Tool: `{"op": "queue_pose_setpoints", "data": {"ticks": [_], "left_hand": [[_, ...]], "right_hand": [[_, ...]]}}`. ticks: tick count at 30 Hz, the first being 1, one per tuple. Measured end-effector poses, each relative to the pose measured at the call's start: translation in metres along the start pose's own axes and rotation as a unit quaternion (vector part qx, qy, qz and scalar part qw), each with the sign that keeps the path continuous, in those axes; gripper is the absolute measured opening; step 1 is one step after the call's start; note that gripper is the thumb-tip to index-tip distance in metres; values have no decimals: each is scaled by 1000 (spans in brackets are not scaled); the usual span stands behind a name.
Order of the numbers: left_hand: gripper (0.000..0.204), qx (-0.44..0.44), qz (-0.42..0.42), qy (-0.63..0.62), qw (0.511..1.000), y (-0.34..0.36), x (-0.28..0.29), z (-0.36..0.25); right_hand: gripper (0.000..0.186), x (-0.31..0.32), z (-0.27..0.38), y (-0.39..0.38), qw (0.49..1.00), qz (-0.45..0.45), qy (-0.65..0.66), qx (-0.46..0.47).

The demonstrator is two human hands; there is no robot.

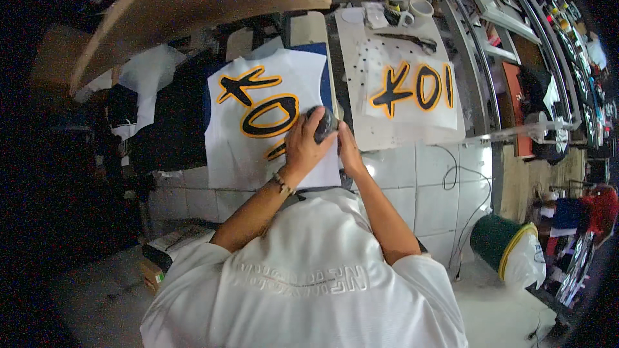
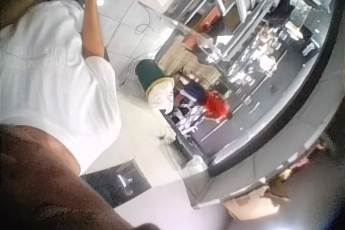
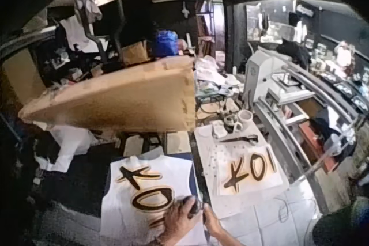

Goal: The person smooths a shirt onto a work surface, aligns a graphic transfer sheet on the fabric, presses it down by hand and with a handheld block, and lowers the heat press machine over the garment.

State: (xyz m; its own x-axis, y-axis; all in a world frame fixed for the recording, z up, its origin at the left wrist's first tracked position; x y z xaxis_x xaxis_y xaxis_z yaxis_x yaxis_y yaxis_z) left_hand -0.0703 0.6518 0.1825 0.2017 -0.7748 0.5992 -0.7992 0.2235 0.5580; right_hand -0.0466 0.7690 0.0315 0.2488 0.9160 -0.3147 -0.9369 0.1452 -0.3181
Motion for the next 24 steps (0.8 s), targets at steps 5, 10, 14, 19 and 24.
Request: {"op": "queue_pose_setpoints", "data": {"ticks": [5, 10, 14, 19, 24], "left_hand": [[58, 109, 31, 13, 994, 27, 62, 89], [79, 216, -144, 62, 964, 70, 136, 188], [77, -14, -39, 44, 998, 51, 16, 92], [78, 47, -61, 34, 996, 98, 48, 143], [74, 88, -147, 85, 982, 117, 105, 197]], "right_hand": [[64, 8, 3, -2, 986, -34, -153, 51], [74, -12, 23, -13, 991, -37, -123, 30], [89, 13, -14, -5, 987, -69, -143, -26], [91, 7, -2, -10, 991, -74, -107, -14], [81, 0, 3, -16, 987, -99, -118, -37]]}}
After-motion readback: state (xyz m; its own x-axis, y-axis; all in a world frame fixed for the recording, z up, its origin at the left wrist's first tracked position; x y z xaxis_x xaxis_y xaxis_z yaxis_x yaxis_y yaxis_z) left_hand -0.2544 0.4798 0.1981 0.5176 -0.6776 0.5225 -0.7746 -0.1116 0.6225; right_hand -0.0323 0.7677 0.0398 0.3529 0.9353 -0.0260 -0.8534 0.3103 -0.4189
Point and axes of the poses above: each hand's wrist, its own y-axis towards the middle knuckle, its own x-axis out of the back of the hand, z = x × y, the point moved 10 cm from there along y, towards the middle knuckle, and after that the axes turned 6 degrees about -z, right-handed, at the moved point
